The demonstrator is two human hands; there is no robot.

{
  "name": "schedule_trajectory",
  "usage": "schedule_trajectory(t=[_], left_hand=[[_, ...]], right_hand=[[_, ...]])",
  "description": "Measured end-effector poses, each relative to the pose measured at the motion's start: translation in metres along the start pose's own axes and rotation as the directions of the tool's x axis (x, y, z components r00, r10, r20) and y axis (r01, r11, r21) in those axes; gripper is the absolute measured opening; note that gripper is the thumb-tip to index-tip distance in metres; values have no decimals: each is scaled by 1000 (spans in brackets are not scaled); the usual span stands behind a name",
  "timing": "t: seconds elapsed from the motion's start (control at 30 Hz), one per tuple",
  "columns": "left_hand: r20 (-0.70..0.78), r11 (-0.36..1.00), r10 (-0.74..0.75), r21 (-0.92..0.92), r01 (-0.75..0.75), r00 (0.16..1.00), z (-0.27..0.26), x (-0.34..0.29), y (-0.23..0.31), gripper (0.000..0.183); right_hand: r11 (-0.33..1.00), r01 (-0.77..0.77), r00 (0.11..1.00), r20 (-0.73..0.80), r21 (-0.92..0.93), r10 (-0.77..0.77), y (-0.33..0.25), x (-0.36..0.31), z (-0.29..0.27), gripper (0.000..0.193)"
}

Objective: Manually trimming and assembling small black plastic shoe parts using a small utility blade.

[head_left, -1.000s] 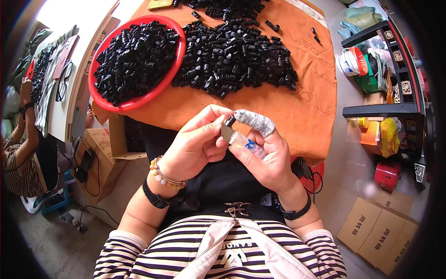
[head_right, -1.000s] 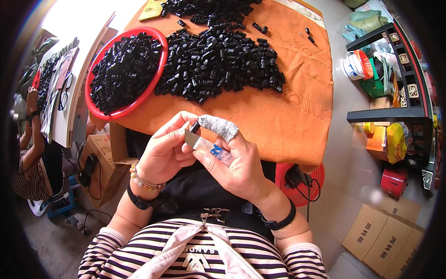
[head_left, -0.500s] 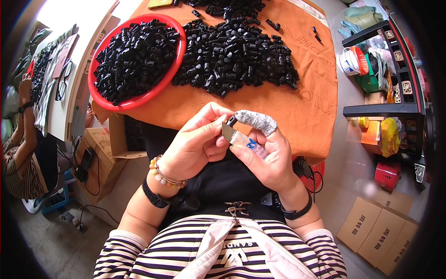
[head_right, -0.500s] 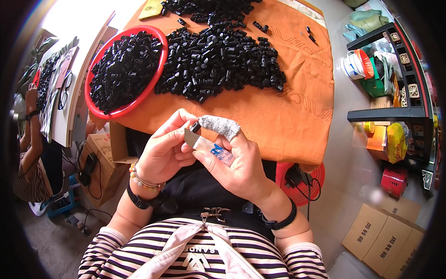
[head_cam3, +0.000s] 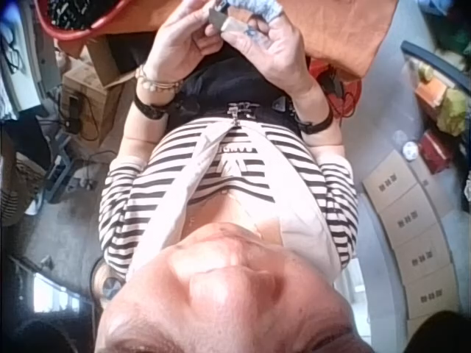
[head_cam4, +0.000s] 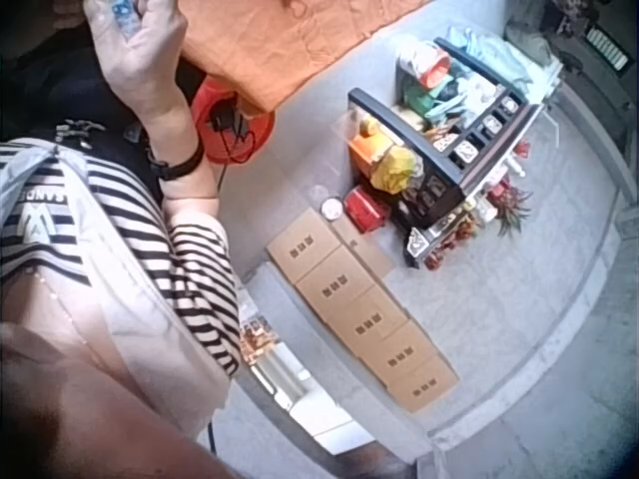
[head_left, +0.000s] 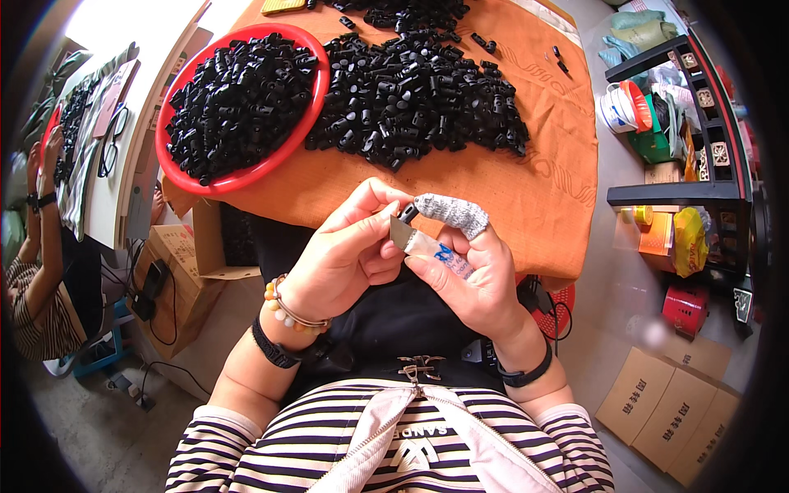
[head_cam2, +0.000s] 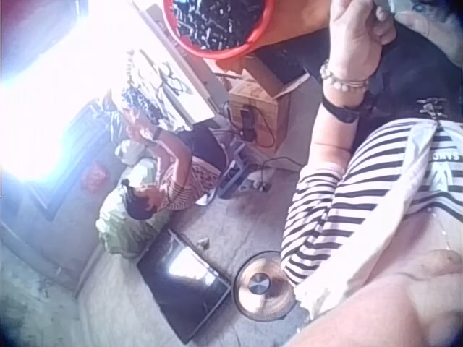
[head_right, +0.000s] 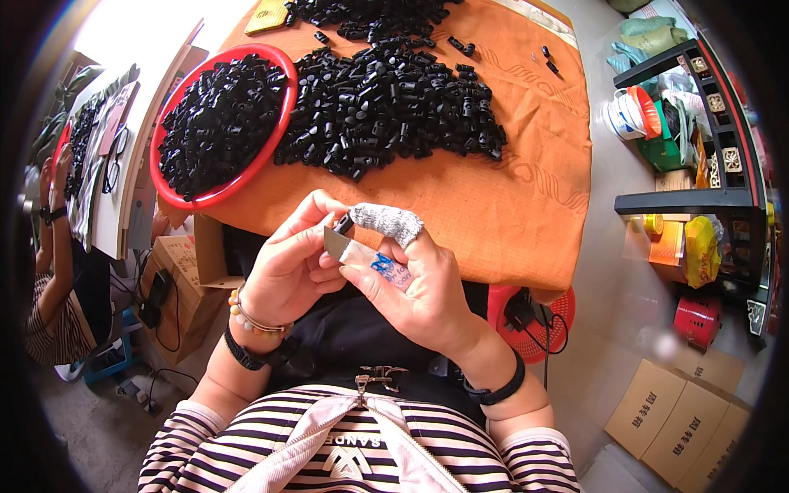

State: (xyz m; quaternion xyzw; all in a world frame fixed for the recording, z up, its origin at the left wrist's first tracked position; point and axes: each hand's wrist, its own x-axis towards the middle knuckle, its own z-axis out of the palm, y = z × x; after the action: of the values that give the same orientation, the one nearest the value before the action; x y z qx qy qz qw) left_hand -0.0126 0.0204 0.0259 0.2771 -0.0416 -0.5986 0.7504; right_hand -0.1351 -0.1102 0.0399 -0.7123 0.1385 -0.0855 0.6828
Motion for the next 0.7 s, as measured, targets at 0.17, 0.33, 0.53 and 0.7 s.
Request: schedule_trajectory(t=[0.17, 0.33, 0.53, 0.7], left_hand=[[19, 1000, -14, -20, 15, 1000, -1, 0, 0, 13], [41, 999, -19, -47, 21, 999, -2, 1, -1, 14], [29, 998, -24, -66, 25, 999, 1, 1, 0, 15], [8, 999, 16, -51, -15, 1000, 2, 1, 0, 16]], right_hand=[[1000, -10, 1000, 8, 5, 10, 1, 1, -2, 42], [1000, 10, 1000, 16, -1, -10, 2, 2, -2, 40], [989, 99, 990, -109, 113, -86, 3, 3, 2, 34], [993, 74, 996, -54, 89, -70, 2, 1, 5, 40]])
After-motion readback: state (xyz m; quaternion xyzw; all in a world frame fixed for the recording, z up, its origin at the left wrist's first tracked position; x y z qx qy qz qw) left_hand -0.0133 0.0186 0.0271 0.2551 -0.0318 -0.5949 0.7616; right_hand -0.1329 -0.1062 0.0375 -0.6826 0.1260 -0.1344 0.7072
